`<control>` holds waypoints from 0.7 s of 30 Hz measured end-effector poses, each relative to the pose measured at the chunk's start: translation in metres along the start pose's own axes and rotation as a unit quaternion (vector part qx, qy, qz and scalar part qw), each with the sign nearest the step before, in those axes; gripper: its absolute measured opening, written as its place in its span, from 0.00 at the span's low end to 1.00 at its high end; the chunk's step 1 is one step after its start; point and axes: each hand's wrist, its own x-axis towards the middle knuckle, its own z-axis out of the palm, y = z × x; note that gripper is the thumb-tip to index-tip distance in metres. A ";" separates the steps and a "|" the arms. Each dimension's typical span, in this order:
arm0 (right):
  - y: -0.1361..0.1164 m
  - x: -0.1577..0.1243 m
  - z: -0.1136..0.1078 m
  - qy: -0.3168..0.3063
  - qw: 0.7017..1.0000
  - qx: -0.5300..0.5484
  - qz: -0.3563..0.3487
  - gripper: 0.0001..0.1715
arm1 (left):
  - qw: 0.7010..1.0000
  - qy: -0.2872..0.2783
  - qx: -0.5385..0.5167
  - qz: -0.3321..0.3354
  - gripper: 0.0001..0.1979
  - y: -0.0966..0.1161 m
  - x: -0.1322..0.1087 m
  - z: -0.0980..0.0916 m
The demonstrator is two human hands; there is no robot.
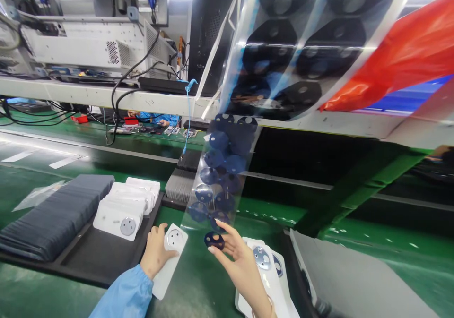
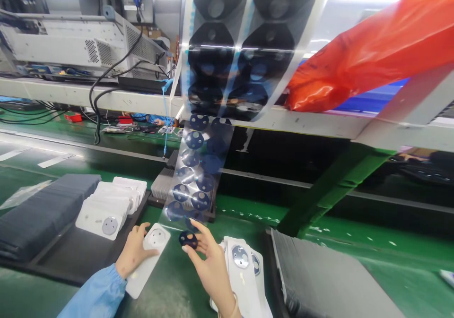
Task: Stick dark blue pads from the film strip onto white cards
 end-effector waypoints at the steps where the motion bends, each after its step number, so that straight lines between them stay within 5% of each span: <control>1: 0.000 0.001 -0.001 0.004 1.000 0.002 -0.002 0.28 | 1.000 -0.003 -0.017 0.005 0.33 0.000 0.000 -0.004; 7: 0.004 0.004 -0.006 0.037 0.999 -0.017 -0.017 0.18 | 0.984 0.005 -0.169 0.053 0.27 0.008 0.000 -0.023; 15: 0.004 0.002 -0.006 0.039 0.996 -0.038 -0.069 0.09 | 0.899 -0.014 -0.438 -0.003 0.33 0.032 -0.012 -0.030; 18: 0.006 0.001 -0.008 0.040 0.988 -0.097 -0.116 0.07 | 0.918 0.008 -0.396 0.001 0.25 0.038 -0.008 -0.040; 21: 0.010 0.001 -0.009 0.043 0.975 -0.137 -0.169 0.07 | 0.945 -0.027 -0.323 0.047 0.18 0.047 0.000 -0.048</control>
